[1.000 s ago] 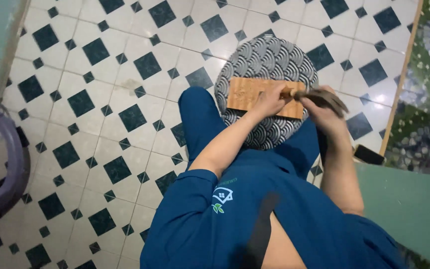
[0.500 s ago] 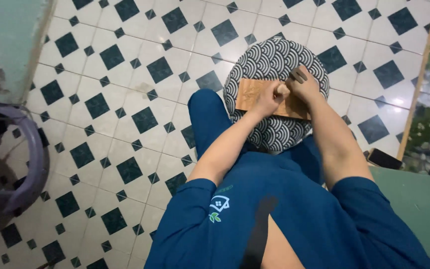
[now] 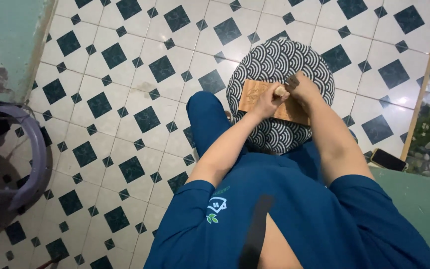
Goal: The person hand carves a wooden block using a small chisel-like tool while sitting on the floor.
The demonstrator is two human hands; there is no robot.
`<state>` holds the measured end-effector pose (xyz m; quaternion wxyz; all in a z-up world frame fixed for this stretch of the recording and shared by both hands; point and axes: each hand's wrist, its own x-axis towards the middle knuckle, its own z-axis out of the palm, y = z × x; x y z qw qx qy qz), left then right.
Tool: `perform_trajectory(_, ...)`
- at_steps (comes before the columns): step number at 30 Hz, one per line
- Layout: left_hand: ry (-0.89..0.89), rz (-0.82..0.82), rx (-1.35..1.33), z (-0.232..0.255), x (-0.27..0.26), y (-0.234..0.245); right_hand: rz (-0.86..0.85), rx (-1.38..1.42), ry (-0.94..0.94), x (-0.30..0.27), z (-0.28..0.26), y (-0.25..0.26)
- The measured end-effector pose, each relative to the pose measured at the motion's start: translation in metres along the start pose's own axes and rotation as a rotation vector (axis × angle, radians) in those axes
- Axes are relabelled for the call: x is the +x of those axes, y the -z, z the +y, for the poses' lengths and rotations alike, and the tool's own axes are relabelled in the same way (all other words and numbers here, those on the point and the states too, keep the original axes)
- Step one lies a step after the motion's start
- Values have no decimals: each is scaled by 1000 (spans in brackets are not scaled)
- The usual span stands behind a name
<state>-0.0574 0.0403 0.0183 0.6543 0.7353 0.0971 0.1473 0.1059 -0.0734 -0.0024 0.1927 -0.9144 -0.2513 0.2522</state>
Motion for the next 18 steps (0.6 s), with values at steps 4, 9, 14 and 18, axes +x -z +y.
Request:
perform_trajectory(4,-23,-33,-33,-18,8,1,24,94,-79,-23,-8,34)
perform_trajectory(9,52,-81,81,-14,19,-4,-171,5,-358,-127,-34,113)
perform_trajectory(14,30,-113,186,-25,20,-20,-316,106,233,-171,93,13)
perform_trajectory(18,-44,-166,288,20,5,-18,-466,642,-411,-186,94,-26)
